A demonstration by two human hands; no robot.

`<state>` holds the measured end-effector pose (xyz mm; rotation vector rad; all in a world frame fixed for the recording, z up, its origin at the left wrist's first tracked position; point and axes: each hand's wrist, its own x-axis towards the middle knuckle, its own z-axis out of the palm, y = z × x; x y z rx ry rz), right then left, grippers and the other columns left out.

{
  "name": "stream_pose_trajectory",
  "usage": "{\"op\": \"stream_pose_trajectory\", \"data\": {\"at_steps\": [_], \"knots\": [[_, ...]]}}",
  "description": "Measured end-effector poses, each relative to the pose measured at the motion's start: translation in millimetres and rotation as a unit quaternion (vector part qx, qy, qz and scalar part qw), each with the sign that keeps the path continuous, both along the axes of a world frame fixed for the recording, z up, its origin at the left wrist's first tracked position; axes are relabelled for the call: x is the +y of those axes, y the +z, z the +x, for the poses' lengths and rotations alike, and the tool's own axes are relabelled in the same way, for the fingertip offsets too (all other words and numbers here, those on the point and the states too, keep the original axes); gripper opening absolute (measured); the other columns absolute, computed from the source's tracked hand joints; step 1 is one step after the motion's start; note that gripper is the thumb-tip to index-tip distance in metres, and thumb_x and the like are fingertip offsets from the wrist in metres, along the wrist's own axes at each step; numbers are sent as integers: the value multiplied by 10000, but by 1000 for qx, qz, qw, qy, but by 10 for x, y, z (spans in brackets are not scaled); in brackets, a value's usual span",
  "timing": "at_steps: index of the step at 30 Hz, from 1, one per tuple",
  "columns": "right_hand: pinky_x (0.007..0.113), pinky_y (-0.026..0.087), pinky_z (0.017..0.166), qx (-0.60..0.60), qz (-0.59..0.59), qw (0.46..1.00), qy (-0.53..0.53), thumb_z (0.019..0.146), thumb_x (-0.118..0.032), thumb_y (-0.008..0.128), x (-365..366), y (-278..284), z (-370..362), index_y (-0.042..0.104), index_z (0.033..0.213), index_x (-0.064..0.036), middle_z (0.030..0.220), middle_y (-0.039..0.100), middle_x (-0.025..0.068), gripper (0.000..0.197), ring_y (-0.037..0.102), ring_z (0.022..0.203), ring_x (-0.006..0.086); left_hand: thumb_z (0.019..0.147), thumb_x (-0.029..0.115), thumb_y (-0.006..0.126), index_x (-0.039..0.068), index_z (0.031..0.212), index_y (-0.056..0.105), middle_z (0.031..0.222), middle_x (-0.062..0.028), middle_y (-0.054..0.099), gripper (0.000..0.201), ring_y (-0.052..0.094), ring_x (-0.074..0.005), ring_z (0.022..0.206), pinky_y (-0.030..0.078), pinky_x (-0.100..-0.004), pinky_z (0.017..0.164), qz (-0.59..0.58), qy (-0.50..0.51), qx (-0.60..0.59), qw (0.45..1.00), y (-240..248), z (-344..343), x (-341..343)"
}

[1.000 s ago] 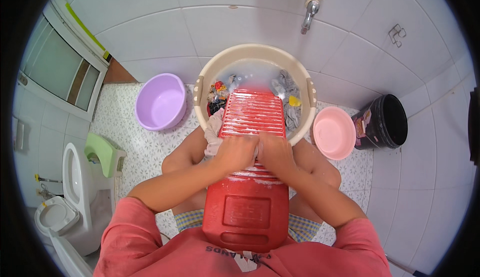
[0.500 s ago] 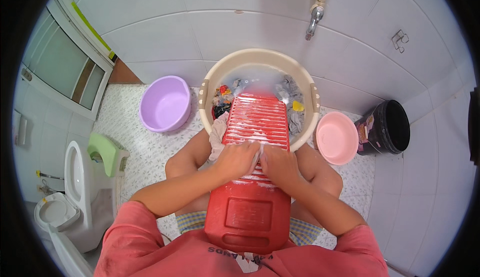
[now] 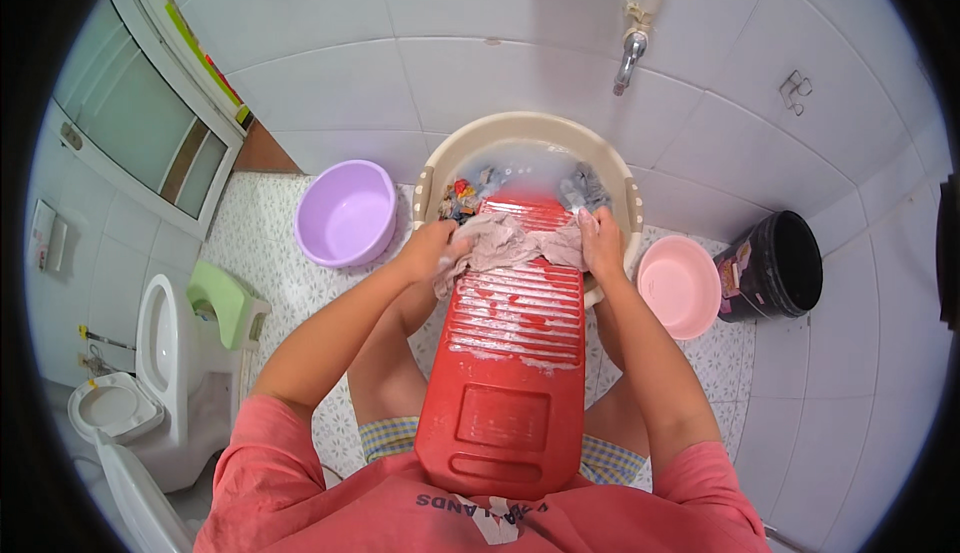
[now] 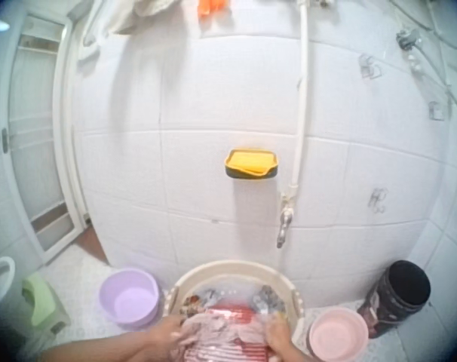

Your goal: The person scrubs a piece of clothing against a red washboard by hand with a bar of soap, rinses it in a basin of water, and repeats the scrubbing action.

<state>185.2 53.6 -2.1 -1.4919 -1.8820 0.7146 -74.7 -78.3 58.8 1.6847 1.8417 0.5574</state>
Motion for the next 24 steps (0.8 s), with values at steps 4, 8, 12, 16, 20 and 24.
{"op": "stream_pose_trajectory", "data": {"at_steps": [4, 8, 12, 16, 20, 24], "knots": [[420, 441, 684, 14, 241, 970, 30, 838, -239, 621, -217, 233, -153, 524, 828, -15, 820, 586, 148, 244, 558, 716, 317, 910, 303, 532, -19, 979, 578, 830, -105, 642, 333, 600, -150, 726, 498, -289, 675, -51, 92, -409, 907, 430, 93, 220], [339, 436, 864, 257, -140, 911, 289, 786, -199, 702, -723, 950, -381, 544, 1060, 2, 1082, 566, 146, 375, 552, 978, 209, 897, 238, 565, -35, 992, 561, 826, -124, 636, 288, 614, -165, 722, 517, -293, 680, -63, 114, -511, 850, 1161, 279, 332], [323, 485, 804, 270, -77, 895, 347, 759, -164, 731, -928, 1060, -570, 566, 942, -4, 1005, 592, 107, 294, 606, 897, 186, 866, 202, 620, -69, 1066, 529, 912, -139, 639, 349, 631, -174, 749, 537, -296, 691, -55, 17, -586, 808, 1554, 502, 442], [299, 495, 748, 360, -192, 884, 229, 728, -129, 746, -773, 712, -439, 567, 991, 3, 961, 623, 98, 344, 613, 842, 157, 877, 154, 580, -64, 1096, 526, 990, -155, 630, 313, 637, -219, 881, 533, -326, 790, -27, 15, -593, 804, 1534, 526, 440], [291, 488, 717, 220, -181, 941, 182, 734, -106, 733, -541, 411, 47, 595, 1023, 12, 894, 651, 101, 342, 608, 821, 136, 895, 153, 552, -20, 1041, 572, 980, -152, 631, 227, 622, -205, 870, 525, -327, 743, -51, 202, -609, 765, 789, 405, 110], [291, 485, 684, 219, -305, 896, 237, 797, -170, 694, -386, 213, 230, 661, 968, 15, 852, 668, 98, 255, 600, 740, 127, 914, 207, 542, -27, 1102, 533, 1076, -122, 613, 301, 616, -196, 929, 539, -335, 761, -184, 276, -566, 755, 33, 206, -258]]}}
